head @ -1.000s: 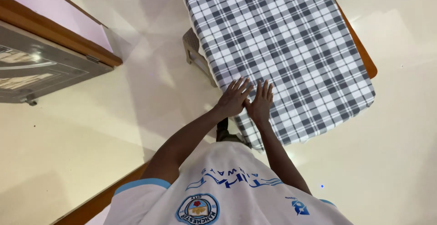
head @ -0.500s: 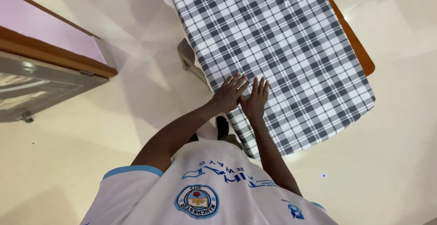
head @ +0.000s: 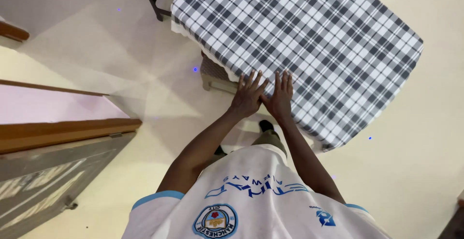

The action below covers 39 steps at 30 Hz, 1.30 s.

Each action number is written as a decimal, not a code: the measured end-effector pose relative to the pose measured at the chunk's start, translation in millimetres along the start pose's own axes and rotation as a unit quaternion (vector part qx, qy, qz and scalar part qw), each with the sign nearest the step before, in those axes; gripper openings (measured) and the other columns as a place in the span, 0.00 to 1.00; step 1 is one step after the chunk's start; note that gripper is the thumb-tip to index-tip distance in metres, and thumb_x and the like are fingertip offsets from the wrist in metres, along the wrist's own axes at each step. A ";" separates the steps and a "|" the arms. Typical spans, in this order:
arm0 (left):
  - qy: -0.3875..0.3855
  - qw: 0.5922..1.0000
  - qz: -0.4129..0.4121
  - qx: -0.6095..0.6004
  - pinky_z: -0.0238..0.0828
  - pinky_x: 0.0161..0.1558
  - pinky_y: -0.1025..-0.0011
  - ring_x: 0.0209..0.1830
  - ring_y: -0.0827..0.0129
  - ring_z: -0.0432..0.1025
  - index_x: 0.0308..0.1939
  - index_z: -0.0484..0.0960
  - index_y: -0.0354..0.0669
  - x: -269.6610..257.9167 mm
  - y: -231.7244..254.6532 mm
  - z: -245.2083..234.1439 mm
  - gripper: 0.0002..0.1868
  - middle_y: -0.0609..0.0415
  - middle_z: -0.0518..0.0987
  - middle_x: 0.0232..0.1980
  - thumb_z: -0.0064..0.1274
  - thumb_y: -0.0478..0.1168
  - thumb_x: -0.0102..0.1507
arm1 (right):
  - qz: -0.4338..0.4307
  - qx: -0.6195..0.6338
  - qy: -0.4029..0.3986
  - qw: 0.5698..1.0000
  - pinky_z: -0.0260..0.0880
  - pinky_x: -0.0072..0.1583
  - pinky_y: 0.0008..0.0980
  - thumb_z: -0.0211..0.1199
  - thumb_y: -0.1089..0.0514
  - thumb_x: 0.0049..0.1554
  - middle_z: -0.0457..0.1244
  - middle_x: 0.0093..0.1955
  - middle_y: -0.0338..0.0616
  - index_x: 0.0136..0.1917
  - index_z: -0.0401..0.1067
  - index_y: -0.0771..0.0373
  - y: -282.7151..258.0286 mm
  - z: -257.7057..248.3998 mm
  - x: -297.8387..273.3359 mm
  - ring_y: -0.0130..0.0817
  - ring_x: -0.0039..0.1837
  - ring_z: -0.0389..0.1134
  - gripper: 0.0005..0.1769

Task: The person moves a small stool under a dining table, then repositions a blue plastic stool on a wooden board. They retrieve a pink bottle from a cabinet and place it on the table, then take a glass from the cabinet and hold it. The actions involve repositioning furniture and handling a bottle and glass.

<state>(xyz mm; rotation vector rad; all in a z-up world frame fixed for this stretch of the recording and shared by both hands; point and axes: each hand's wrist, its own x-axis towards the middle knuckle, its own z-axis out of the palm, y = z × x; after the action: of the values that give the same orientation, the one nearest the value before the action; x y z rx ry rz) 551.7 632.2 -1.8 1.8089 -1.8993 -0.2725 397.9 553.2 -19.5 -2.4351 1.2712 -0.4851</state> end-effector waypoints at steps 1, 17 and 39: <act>0.001 1.000 0.011 0.000 0.34 0.77 0.33 0.83 0.43 0.47 0.77 0.65 0.47 -5.2 -6.7 -8.9 0.35 0.39 0.56 0.81 0.52 0.41 0.65 | 0.016 0.003 0.020 1.000 0.42 0.79 0.62 0.74 0.42 0.55 0.40 0.85 0.68 0.82 0.48 0.66 -13.4 5.6 -3.8 0.65 0.85 0.35 0.56; -0.019 0.997 0.066 0.042 0.34 0.76 0.32 0.84 0.40 0.43 0.80 0.61 0.51 -9.4 -81.9 -48.0 0.34 0.38 0.54 0.82 0.51 0.44 0.69 | 0.077 0.016 0.026 0.997 0.42 0.78 0.62 0.75 0.41 0.51 0.37 0.83 0.71 0.80 0.47 0.73 -79.6 54.7 19.5 0.66 0.84 0.34 0.59; -0.081 0.983 0.166 -0.013 0.36 0.78 0.36 0.84 0.40 0.43 0.81 0.56 0.54 16.0 -210.7 -38.0 0.40 0.38 0.52 0.83 0.53 0.44 0.65 | 0.166 -0.014 0.044 0.985 0.41 0.79 0.60 0.70 0.42 0.56 0.39 0.85 0.66 0.81 0.51 0.67 -133.2 132.0 71.8 0.62 0.86 0.34 0.51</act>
<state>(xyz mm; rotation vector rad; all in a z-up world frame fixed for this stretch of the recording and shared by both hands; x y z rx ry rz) 754.8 603.3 -65.1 1.4588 -2.2596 -0.3310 590.8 584.4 -65.3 -2.1795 1.6903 -0.4873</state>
